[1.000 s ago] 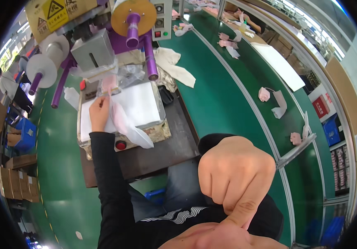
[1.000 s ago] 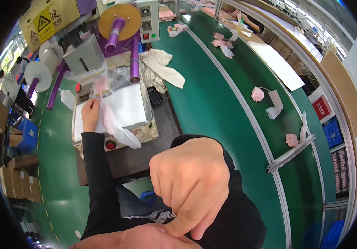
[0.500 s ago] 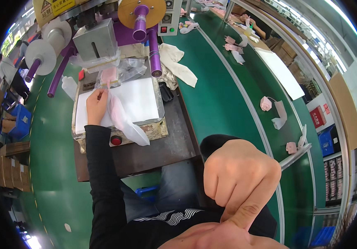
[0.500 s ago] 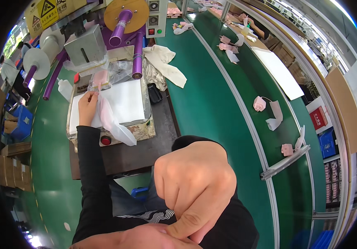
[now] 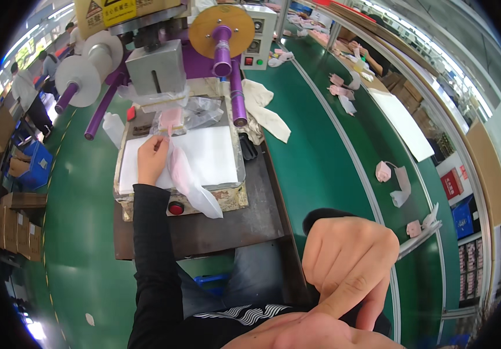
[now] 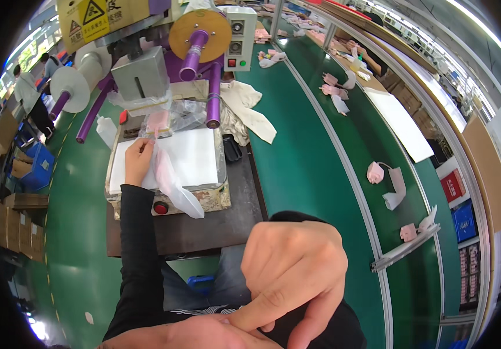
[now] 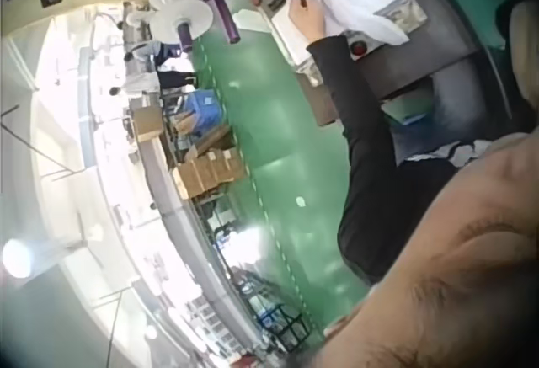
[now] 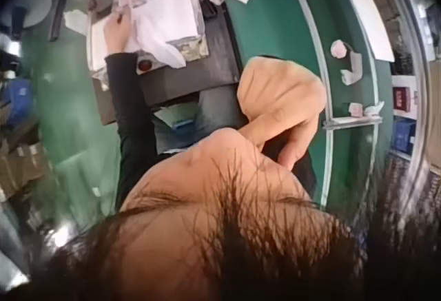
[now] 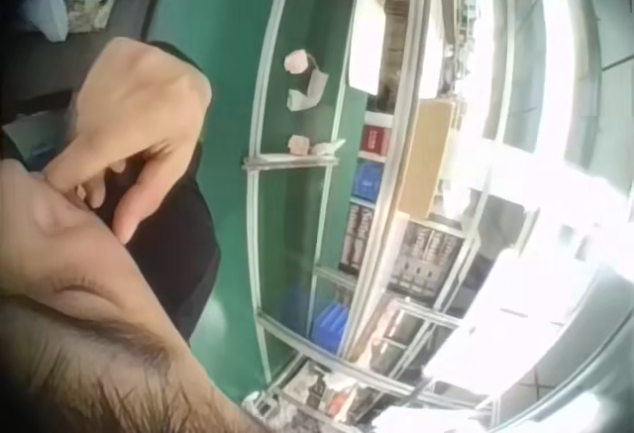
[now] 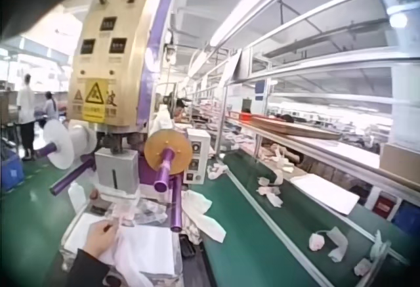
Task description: The person packages chargers by picking them from a conveyor belt, inserting them into plastic sleeves, sealing them on a machine, and placing the packaged items back onto the conveyor belt.
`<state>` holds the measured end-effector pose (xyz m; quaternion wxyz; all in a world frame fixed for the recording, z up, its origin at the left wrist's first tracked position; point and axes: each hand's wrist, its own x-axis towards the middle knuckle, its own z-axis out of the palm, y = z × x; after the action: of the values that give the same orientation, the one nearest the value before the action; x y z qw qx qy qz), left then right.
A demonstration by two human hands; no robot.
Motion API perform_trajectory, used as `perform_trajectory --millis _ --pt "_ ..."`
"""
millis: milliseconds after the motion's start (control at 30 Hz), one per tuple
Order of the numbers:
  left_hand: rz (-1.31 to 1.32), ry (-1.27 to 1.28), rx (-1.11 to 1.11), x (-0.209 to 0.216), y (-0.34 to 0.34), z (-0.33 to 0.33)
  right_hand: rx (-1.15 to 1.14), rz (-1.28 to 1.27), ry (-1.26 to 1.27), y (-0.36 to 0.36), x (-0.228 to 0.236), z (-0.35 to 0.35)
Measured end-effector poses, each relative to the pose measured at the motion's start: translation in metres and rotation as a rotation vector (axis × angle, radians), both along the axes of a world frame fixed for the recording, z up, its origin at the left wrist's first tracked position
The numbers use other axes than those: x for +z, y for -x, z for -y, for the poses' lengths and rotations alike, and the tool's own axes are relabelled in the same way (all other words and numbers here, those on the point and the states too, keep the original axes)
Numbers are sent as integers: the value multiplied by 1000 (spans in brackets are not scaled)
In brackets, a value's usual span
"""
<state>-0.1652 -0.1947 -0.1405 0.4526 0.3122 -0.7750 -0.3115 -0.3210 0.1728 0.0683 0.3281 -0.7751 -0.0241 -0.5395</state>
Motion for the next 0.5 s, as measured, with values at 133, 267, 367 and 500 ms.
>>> perform_trajectory --millis 133,267,367,500 --pt "-9 -12 24 -4 -1 3 -3 -27 -32 2 -5 -8" --pt "-22 -17 9 -2 1 0 2 -16 -89 -3 2 -7" --pt "-15 -32 11 -3 2 2 0 26 -88 -4 -1 -7" --pt "-10 -25 19 0 -2 2 22 30 -70 -3 -2 -10"
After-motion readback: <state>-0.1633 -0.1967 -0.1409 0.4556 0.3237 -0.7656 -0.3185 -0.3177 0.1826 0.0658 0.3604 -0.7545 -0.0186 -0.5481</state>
